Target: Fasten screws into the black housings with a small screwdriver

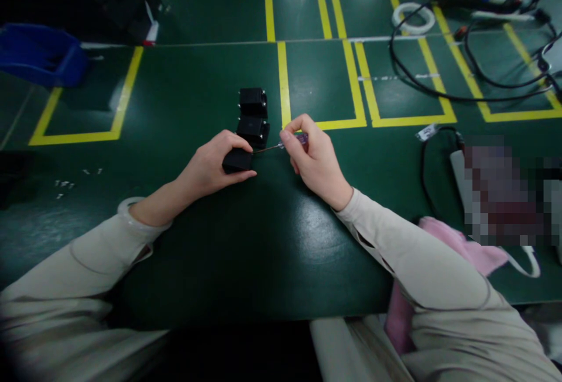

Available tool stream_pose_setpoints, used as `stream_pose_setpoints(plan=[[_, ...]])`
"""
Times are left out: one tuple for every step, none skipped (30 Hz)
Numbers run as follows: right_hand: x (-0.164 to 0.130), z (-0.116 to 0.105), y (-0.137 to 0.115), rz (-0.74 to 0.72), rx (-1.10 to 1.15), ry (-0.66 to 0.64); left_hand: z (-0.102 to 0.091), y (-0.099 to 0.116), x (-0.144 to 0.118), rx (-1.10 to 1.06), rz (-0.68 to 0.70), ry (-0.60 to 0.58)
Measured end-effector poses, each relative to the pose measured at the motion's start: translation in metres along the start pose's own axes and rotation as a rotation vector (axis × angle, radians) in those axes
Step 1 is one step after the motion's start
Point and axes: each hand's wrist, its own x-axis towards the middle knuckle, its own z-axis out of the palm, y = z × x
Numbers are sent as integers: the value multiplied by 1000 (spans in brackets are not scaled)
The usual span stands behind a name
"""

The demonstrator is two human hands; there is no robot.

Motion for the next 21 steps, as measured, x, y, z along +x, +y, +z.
stream_pose_setpoints(plan=[[0, 0, 0, -5, 0, 5, 0, 0, 0, 2, -6, -5], [0, 1, 0, -10, 11, 11, 0, 0, 0, 5, -11, -9], [0, 1, 1, -15, 28, 15, 0, 0, 0, 7, -13, -12], [0, 1, 1, -18, 43, 15, 0, 0, 0, 7, -12, -13], [0, 1, 1, -19, 53, 14, 0, 0, 0, 7, -9, -12], [0, 1, 1, -17, 58, 14, 0, 0, 1, 7, -5, -11], [0, 1, 1, -13, 60, 16, -1, 0, 1, 6, -3, -11], [0, 1, 1, -8, 57, 19, 0, 0, 1, 6, -4, -13], [0, 1, 0, -3, 51, 21, 0, 0, 1, 7, -4, -14], [1, 1, 0, 0, 41, 20, 0, 0, 1, 7, -3, -14], [1, 0, -1, 1, 28, 15, 0, 0, 0, 7, 0, -12], [1, 0, -1, 3, 14, 8, 0, -1, 0, 7, 4, -8], [0, 0, -1, 4, 4, 5, 0, -1, 0, 7, 9, -4], [0, 0, -1, 4, 5, 6, 0, -1, 0, 7, 13, -2], [0, 1, 0, 3, 16, 11, 0, -1, 0, 7, 15, -2], [0, 1, 0, 2, 33, 15, 0, -1, 0, 8, 13, -4], [1, 1, 1, 0, 51, 18, 0, -1, 0, 9, 11, -6], [1, 1, 1, 0, 65, 18, 0, -1, 0, 11, 7, -8], [1, 1, 1, 2, 75, 16, 0, -1, 0, 12, 4, -10], [1, 1, 1, 6, 79, 12, 0, -1, 0, 12, 2, -11], [1, 1, 1, 10, 78, 11, 0, -1, 0, 13, 2, -10]])
